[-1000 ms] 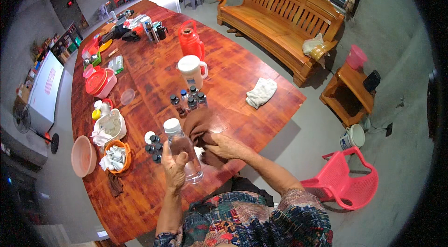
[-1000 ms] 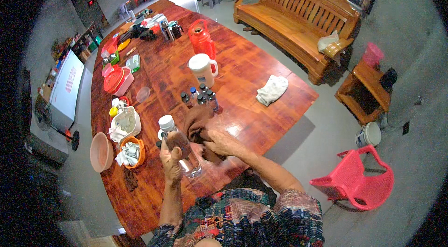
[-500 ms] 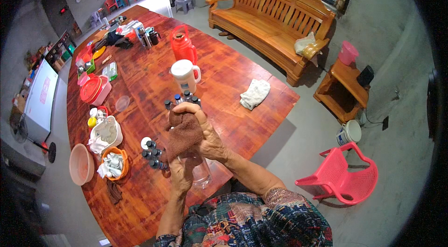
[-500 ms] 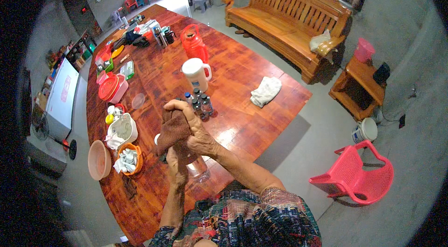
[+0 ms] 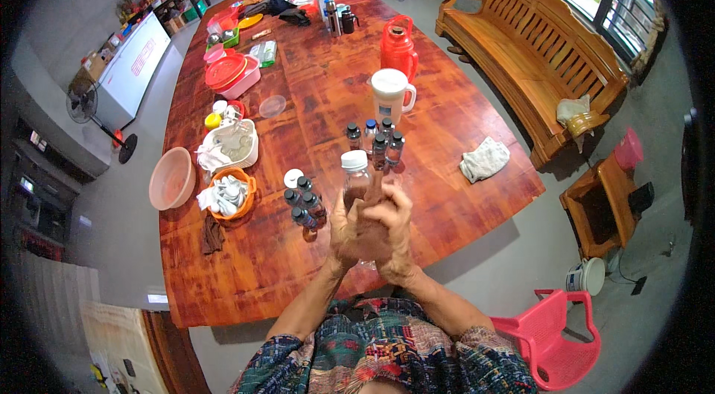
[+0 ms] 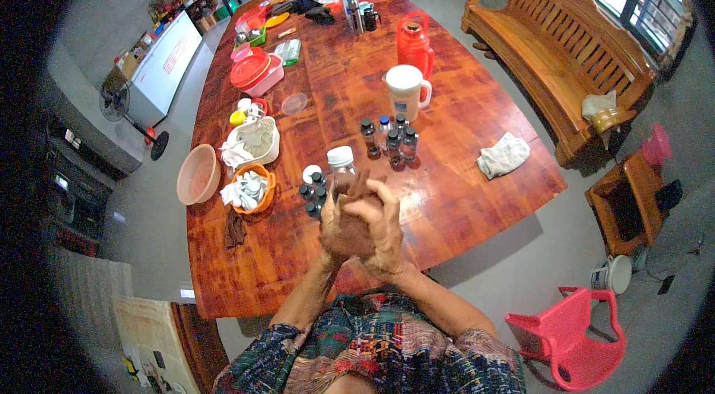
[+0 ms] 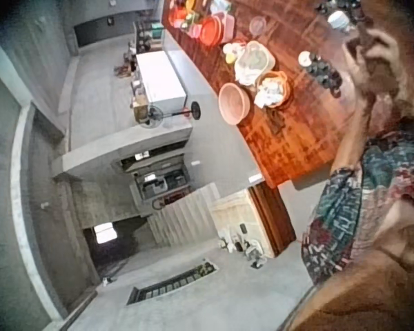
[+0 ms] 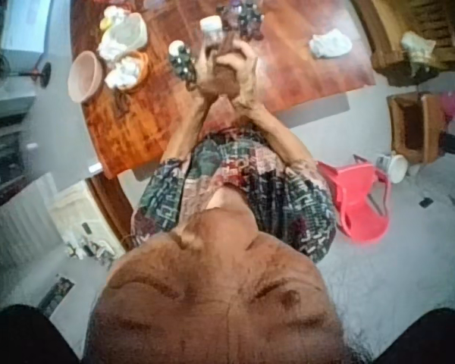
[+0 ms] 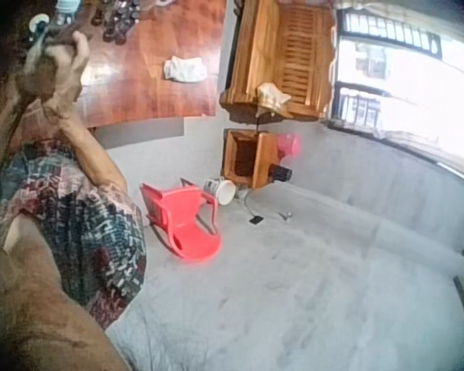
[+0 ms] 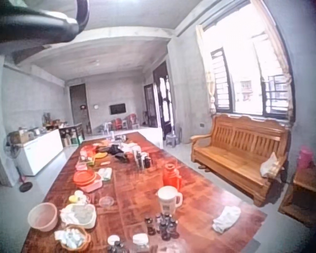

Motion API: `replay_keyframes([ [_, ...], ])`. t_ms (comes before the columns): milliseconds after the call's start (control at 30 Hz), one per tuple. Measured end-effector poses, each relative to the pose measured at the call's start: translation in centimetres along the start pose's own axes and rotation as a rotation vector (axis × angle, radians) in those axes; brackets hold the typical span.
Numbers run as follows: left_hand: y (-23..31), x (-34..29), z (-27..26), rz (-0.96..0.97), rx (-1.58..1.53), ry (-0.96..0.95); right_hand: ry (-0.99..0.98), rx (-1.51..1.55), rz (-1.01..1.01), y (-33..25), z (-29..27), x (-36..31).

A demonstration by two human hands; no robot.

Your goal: The person wipes several small plastic bottles with a brown cloth on a wooden table. They pick up each bottle individually, rub the surface with the cloth, and place it back on the table.

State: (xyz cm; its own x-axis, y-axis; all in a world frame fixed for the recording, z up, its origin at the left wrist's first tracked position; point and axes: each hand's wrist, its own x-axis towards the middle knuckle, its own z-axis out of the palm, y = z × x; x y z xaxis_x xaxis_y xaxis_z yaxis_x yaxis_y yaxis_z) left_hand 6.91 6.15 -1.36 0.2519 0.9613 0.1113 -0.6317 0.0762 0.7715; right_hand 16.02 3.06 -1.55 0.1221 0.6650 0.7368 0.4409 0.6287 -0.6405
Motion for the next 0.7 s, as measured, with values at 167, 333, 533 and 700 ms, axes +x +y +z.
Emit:
replay_keyframes([
  [167,-0.2,-1.6,-0.3,-0.081,0.157,-0.123,0.203,0.580,0.402,0.4,-1.8,3.9],
  [333,0.2,-1.8,-1.1,-0.118,0.411,-0.278,-0.165,0.864,0.191,-0.3,-5.0,6.8],
  [533,0.6,-2.1,-2.1,-0.214,0.538,-0.487,-0.500,0.719,0.410,-0.8,-7.4,8.2],
  [700,1.7,-1.9,-1.4,-0.398,0.545,-0.483,-0.213,1.180,0.622,1.7,-5.6,6.2],
])
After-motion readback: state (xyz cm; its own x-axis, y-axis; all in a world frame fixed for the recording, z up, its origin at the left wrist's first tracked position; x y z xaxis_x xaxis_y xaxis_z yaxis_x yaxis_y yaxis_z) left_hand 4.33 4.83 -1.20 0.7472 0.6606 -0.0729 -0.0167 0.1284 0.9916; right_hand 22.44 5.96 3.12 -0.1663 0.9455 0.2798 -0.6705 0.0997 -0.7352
